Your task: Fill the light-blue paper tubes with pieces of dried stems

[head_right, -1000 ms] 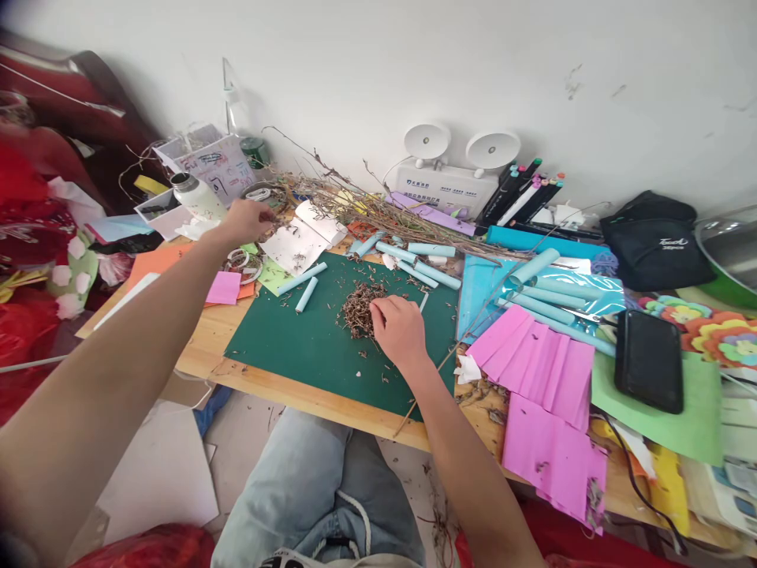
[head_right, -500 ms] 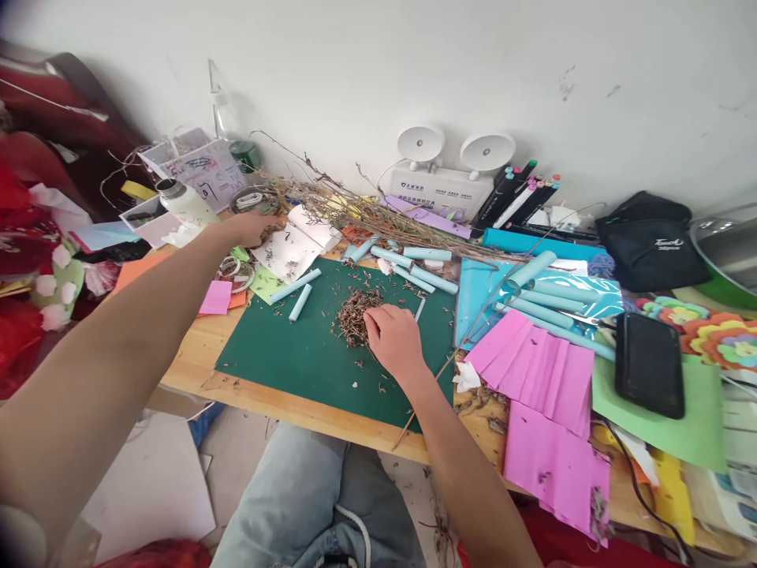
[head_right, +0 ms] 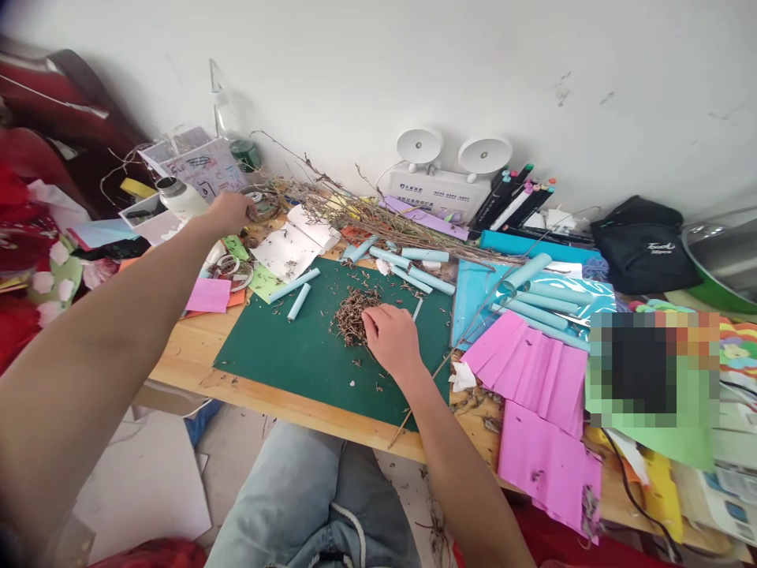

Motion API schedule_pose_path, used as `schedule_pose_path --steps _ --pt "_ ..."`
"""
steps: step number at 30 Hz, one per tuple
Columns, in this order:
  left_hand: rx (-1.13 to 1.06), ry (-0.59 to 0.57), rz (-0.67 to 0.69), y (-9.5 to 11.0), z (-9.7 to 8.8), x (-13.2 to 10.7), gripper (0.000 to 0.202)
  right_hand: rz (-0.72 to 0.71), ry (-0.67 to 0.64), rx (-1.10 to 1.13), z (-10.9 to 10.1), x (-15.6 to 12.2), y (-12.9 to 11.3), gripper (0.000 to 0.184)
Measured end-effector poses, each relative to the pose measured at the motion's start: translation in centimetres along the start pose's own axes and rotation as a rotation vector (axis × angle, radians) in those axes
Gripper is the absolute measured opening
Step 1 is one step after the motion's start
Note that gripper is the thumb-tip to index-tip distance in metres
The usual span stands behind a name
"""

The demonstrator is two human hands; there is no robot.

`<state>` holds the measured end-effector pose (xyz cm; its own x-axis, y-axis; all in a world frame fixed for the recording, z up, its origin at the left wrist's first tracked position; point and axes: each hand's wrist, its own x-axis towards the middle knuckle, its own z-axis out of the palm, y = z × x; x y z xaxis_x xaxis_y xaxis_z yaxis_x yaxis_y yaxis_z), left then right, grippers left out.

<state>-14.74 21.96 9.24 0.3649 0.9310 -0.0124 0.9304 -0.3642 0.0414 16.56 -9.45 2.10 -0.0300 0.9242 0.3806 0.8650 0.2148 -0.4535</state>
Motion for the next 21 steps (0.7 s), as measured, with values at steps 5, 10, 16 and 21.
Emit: schedule_pose_path --steps 5,10,16,21 --pt "0.12 -0.003 -0.031 1.5 -4.2 -0.2 0.025 -0.007 0.003 0.011 -0.2 0.0 -0.1 0.027" --pt "0.058 -0.037 0.121 7.7 -4.9 -2.3 0.025 0.008 0.071 0.057 0.0 0.0 -0.1 0.026" --pt "-0.158 -0.034 0.279 17.4 -2.1 -7.4 0.034 0.109 0.201 0.313 -0.5 0.2 -0.4 0.037" --pt "-0.328 -0.029 0.311 21.4 -0.1 -12.0 0.034 0.09 0.177 0.508 -0.6 0.3 -0.7 0.052"
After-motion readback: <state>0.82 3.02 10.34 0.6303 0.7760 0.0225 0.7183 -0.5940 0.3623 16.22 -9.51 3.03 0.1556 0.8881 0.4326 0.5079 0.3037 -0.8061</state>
